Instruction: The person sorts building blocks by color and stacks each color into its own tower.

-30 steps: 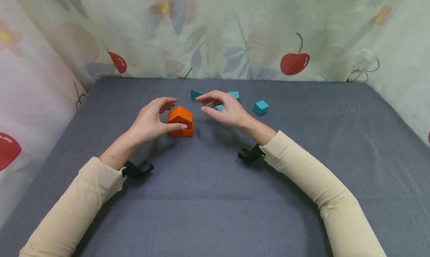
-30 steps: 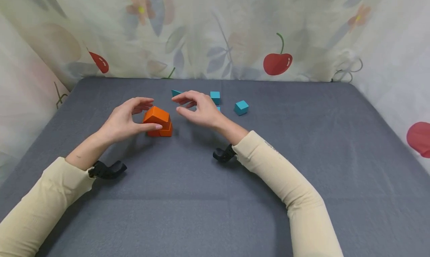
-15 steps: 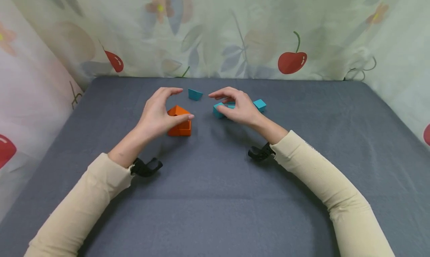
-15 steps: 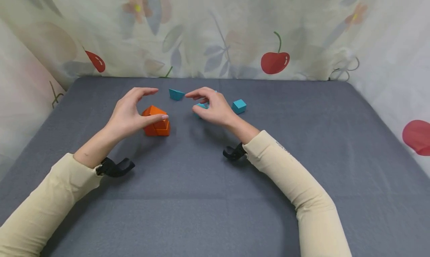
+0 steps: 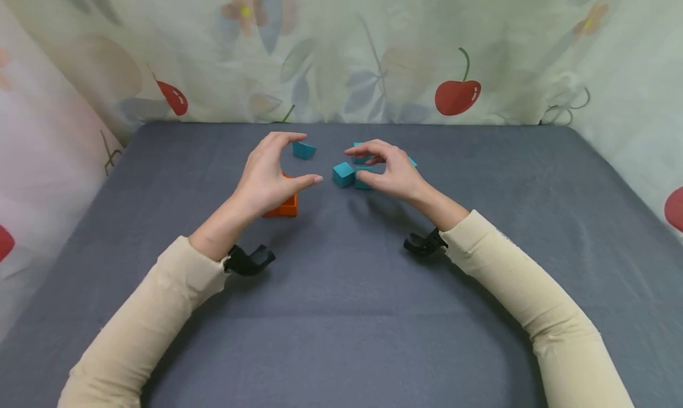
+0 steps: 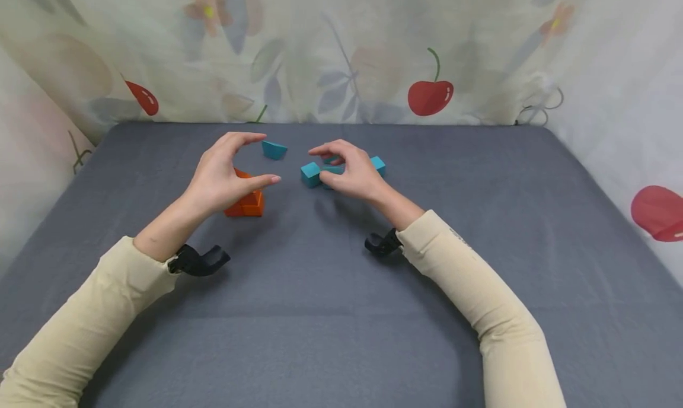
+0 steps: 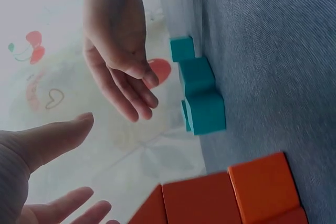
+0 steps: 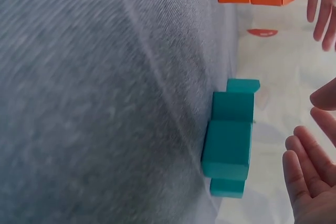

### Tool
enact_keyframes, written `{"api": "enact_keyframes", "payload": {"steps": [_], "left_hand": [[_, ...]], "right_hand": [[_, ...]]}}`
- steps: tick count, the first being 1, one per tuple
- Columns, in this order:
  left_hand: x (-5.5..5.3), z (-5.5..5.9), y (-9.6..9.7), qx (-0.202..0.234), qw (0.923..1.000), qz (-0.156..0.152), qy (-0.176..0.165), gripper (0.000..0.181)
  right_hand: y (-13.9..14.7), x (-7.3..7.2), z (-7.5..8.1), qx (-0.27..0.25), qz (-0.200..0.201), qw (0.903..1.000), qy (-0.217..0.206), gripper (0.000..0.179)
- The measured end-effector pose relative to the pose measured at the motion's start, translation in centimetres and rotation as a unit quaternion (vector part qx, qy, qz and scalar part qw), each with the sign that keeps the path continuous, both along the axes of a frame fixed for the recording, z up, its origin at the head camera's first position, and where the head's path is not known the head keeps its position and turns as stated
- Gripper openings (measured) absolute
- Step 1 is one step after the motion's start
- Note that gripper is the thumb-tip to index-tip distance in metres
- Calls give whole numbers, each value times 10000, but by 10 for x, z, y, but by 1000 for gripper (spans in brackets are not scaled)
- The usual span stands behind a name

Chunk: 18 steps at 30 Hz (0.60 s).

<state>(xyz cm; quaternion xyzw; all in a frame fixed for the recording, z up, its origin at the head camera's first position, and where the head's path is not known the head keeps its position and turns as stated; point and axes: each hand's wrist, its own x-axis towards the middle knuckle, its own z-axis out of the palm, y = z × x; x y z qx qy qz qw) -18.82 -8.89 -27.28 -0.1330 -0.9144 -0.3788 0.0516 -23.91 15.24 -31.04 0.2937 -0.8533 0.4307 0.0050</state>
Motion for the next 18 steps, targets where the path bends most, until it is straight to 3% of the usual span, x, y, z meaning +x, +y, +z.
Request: {"api": "enact_keyframes", "payload": {"steps": [9,18], "left_hand": [[-3,-2,20,173,9997,-138,-40,69],[-8,-8,40,-31,9989,-324,-348,68]], "right_hand": [[11,-1,-2,157,-151,9998,-37,41],[19,0,-4,175,-203,9991,-341,44]]}}
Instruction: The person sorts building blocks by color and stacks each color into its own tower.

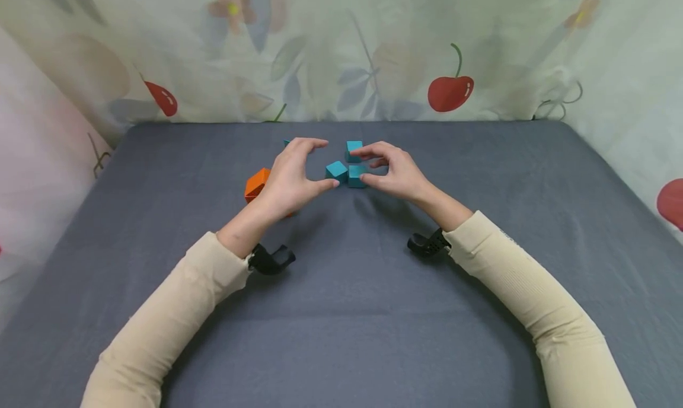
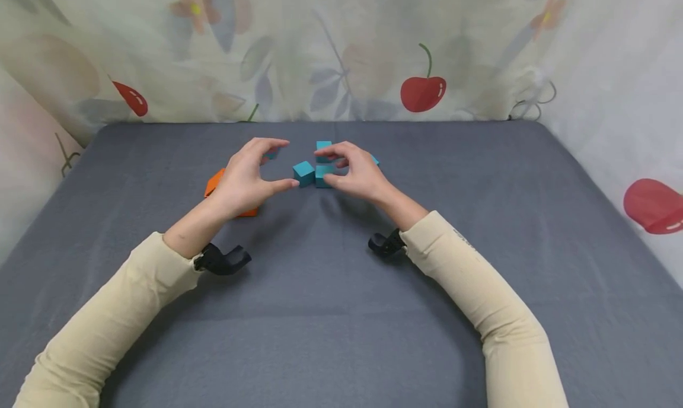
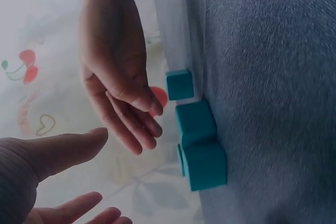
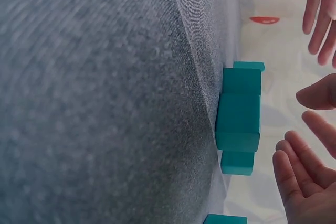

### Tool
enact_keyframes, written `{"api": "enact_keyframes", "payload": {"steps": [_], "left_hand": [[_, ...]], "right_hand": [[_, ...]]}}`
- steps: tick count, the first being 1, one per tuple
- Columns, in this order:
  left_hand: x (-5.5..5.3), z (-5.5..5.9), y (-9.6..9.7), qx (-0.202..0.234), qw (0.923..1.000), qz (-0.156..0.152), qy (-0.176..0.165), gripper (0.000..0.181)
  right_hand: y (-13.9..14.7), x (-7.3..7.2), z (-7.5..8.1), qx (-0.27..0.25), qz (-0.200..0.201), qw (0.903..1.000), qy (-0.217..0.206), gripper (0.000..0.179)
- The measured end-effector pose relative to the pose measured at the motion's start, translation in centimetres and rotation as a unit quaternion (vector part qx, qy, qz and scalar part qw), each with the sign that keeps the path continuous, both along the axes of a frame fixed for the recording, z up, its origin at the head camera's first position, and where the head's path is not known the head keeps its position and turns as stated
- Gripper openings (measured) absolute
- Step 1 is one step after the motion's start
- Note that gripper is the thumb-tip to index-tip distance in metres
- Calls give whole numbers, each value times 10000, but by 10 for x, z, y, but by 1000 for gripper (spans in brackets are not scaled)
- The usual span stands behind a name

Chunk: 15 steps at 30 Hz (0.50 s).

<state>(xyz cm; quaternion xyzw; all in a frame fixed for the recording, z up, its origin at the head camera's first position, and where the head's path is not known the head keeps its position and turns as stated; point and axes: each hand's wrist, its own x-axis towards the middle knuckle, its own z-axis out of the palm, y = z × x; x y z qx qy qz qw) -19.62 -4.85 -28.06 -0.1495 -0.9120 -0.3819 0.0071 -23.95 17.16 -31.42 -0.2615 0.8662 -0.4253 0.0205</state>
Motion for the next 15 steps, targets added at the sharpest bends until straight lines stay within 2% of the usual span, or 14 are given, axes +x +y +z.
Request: {"api": "enact_keyframes", "payload": {"steps": [15], "left_hand": [[-10,-15,18,-147,9990,-220,-374,64]], "right_hand": [[5,1,-3,524,-184,9970,-536,53]]}}
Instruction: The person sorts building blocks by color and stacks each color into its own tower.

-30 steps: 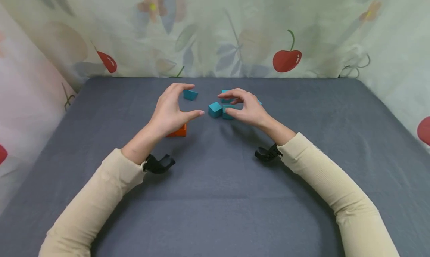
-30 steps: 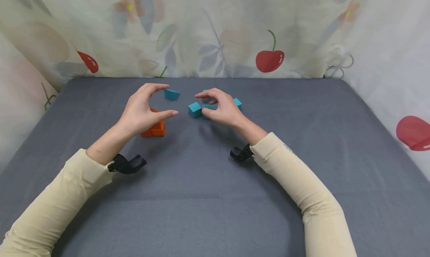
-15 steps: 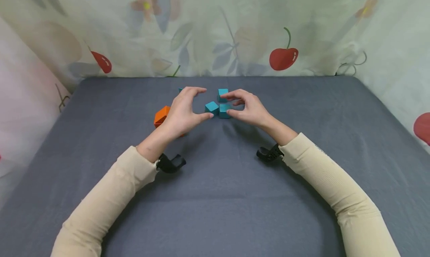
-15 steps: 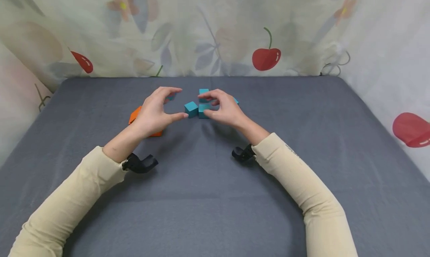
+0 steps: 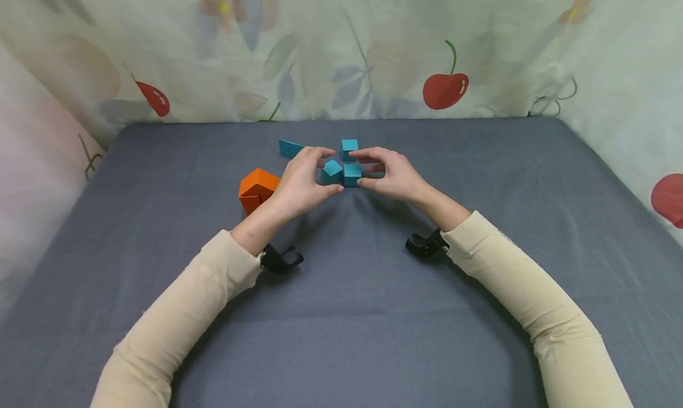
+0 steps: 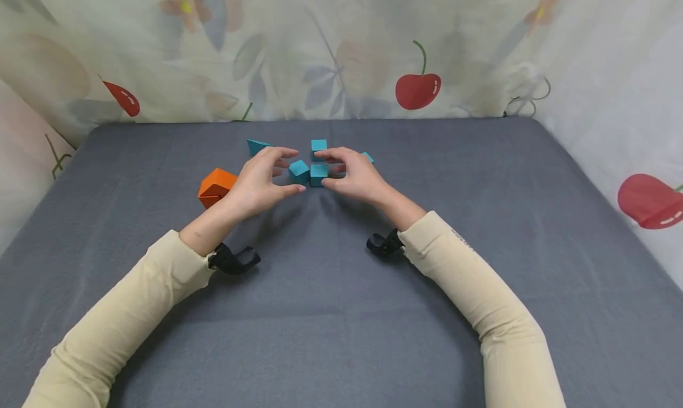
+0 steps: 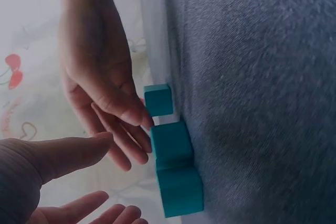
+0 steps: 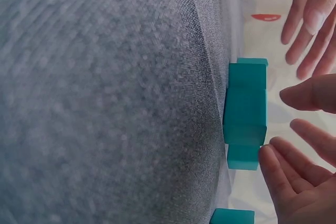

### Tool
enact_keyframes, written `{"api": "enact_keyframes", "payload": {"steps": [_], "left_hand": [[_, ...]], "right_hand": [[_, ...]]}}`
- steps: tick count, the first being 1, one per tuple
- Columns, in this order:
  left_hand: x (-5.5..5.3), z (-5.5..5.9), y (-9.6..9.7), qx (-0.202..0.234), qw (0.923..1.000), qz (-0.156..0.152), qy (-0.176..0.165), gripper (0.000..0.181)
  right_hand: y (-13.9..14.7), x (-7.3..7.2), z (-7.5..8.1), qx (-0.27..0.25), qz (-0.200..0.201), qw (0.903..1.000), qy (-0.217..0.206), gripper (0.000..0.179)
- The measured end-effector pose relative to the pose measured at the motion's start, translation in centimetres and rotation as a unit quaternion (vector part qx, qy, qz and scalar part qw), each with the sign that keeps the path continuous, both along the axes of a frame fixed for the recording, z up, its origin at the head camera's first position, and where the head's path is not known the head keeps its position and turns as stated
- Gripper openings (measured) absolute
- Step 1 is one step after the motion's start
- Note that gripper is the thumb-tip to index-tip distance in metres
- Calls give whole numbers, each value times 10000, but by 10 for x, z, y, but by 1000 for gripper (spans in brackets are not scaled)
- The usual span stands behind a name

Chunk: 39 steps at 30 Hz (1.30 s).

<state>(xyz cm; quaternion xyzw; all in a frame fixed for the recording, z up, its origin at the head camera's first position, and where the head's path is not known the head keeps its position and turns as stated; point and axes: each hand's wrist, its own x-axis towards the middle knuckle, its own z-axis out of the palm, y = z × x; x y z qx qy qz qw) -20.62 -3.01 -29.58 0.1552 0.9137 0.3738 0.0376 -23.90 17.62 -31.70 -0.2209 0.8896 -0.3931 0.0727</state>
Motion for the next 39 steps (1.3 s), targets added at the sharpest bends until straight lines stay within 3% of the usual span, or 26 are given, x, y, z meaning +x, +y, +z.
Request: {"api": "enact_keyframes", "payload": {"steps": [14,23,39], "left_hand": [[-5,-11,10,41,9993,-47,-374,46],[-5,-14,14,-44,9991,-155,-396,41],[-3,-20,16,-237,9973,-331,-615,40]], "right_hand": [[-4,-1,-1,116,-120,9994,-301,49],[-5,1,-2,145,-273,9990,-331,40],[2,11,-5,-78,580,9982,-139,37]]}}
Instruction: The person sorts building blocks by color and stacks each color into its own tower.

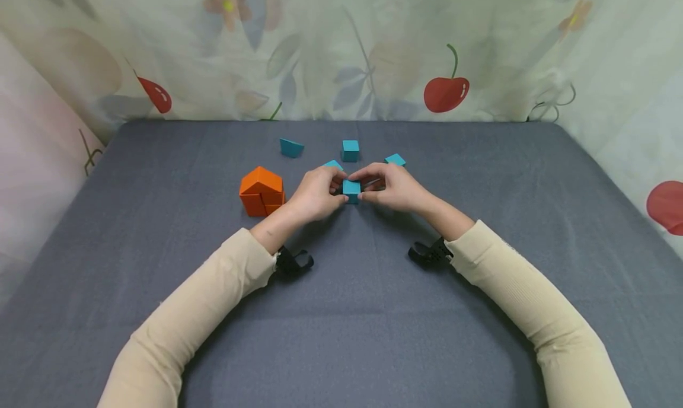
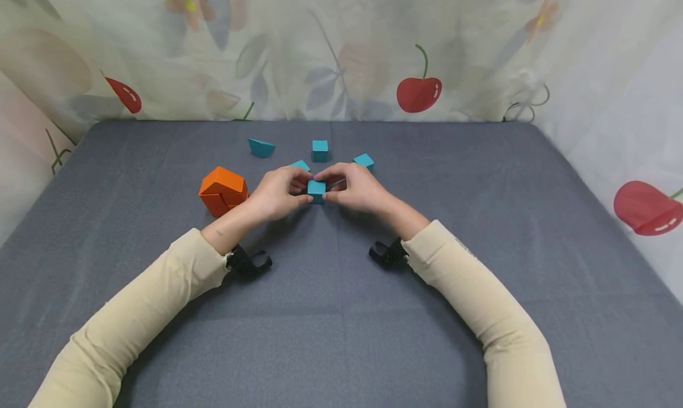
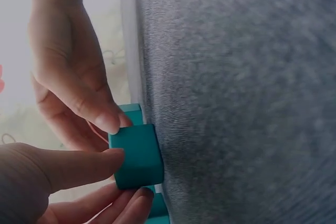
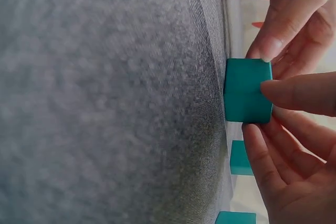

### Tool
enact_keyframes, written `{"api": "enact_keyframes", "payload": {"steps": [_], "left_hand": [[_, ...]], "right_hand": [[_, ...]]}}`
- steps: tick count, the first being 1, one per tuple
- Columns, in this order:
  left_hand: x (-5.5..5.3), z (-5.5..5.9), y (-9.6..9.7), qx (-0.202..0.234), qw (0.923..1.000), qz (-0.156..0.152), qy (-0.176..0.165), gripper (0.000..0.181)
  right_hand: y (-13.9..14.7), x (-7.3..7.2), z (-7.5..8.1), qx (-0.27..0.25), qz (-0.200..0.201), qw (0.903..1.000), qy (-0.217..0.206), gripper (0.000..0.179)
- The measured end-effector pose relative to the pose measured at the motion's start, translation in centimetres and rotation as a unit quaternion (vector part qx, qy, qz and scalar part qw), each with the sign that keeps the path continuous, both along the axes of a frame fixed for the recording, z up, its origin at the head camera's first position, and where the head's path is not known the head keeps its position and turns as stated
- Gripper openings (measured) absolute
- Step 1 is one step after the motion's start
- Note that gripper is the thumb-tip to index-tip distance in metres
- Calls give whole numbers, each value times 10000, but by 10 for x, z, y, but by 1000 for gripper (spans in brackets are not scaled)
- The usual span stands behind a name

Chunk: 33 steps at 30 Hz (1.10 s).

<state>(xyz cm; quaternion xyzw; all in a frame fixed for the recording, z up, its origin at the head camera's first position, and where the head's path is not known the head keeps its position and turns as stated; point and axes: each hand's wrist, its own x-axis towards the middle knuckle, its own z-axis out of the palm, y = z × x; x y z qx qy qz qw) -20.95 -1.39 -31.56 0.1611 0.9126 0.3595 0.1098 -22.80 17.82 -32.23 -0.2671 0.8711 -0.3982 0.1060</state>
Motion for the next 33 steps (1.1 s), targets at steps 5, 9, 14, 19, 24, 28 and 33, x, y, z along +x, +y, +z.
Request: {"api": "enact_keyframes", "payload": {"steps": [5,9,14,19,24,28,33], "left_hand": [[0,-2,0,-60,9999,-4,-93,37],[-1,-3,0,-65,10000,-25,-58,36],[0,-3,1,-33,10000,-31,-62,35],[1,-3,1,-2,10000,-38,-78,34],[3,-3,0,2,10000,-74,-55,35],[5,-3,-1,0,10000,-76,-32,35],[6,-4,-1,13,10000,-77,-18,35]], "right_hand": [[0,4,0,-58,15,10000,-74,36],[0,5,0,-94,7,9999,-114,35],[1,6,1,-72,-9,9998,-165,36],[3,8,1,-23,-47,9998,-217,36],[3,11,1,-14,-95,9996,-252,37],[3,13,1,-47,-98,9996,-277,37],[3,14,1,-75,-99,9995,-275,37]]}}
